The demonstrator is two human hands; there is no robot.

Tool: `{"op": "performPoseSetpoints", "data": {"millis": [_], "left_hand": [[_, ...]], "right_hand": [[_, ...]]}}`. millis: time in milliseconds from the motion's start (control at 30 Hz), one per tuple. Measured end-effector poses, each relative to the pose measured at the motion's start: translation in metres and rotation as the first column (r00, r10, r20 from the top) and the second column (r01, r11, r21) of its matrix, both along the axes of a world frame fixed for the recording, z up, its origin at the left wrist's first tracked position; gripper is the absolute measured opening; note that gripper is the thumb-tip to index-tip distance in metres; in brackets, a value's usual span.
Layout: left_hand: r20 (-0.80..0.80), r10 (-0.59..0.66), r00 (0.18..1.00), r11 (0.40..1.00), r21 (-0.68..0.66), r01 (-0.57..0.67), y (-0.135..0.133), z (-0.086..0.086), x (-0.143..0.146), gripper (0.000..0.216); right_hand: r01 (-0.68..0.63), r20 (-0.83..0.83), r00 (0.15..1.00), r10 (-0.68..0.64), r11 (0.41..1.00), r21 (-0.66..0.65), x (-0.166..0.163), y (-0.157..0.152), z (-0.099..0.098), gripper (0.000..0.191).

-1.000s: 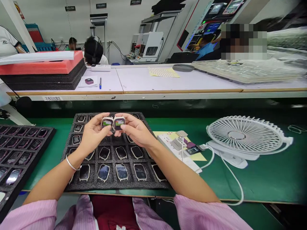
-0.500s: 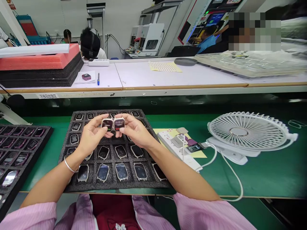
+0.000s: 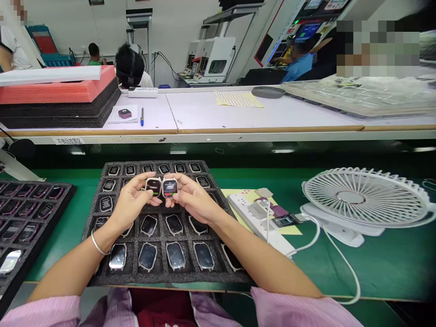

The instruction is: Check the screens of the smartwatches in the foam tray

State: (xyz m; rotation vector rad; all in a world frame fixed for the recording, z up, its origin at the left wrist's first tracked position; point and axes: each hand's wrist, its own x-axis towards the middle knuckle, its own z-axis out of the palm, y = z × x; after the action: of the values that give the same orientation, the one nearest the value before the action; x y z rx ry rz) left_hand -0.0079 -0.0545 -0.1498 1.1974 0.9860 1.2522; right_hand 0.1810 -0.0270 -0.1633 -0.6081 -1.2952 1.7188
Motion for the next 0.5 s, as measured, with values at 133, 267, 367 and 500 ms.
{"op": "performPoseSetpoints", "data": {"millis": [133,267,367,500], "left_hand": [[-0.023,0.018,1.0,1.0,0.012,-0.018,0.0019,-0.0015,-0.0003,0.039],[0.01,0.006,1.0,1.0,-0.026,-0.006,0.0012,0.0003,-0.0011,0.036],[0.039,-0.005,0.999,0.999,-0.053,0.007,-0.0005,0.0022,-0.0014,0.035],[0.041,-0.009,0.999,0.998,-0.069,0.012,-0.0015,0.0031,-0.0009,0.036]], "right_hand": [[-0.008,0.014,1.0,0.008,1.0,0.001,0.0006,-0.0007,-0.0013,0.041],[-0.003,0.028,1.0,0.003,1.0,0.009,0.0015,-0.0013,-0.0012,0.039],[0.0,0.023,1.0,0.0,1.0,0.012,0.0017,-0.0014,-0.001,0.039],[0.011,0.014,1.0,-0.011,1.0,0.021,0.0018,-0.0017,-0.0018,0.039]]}}
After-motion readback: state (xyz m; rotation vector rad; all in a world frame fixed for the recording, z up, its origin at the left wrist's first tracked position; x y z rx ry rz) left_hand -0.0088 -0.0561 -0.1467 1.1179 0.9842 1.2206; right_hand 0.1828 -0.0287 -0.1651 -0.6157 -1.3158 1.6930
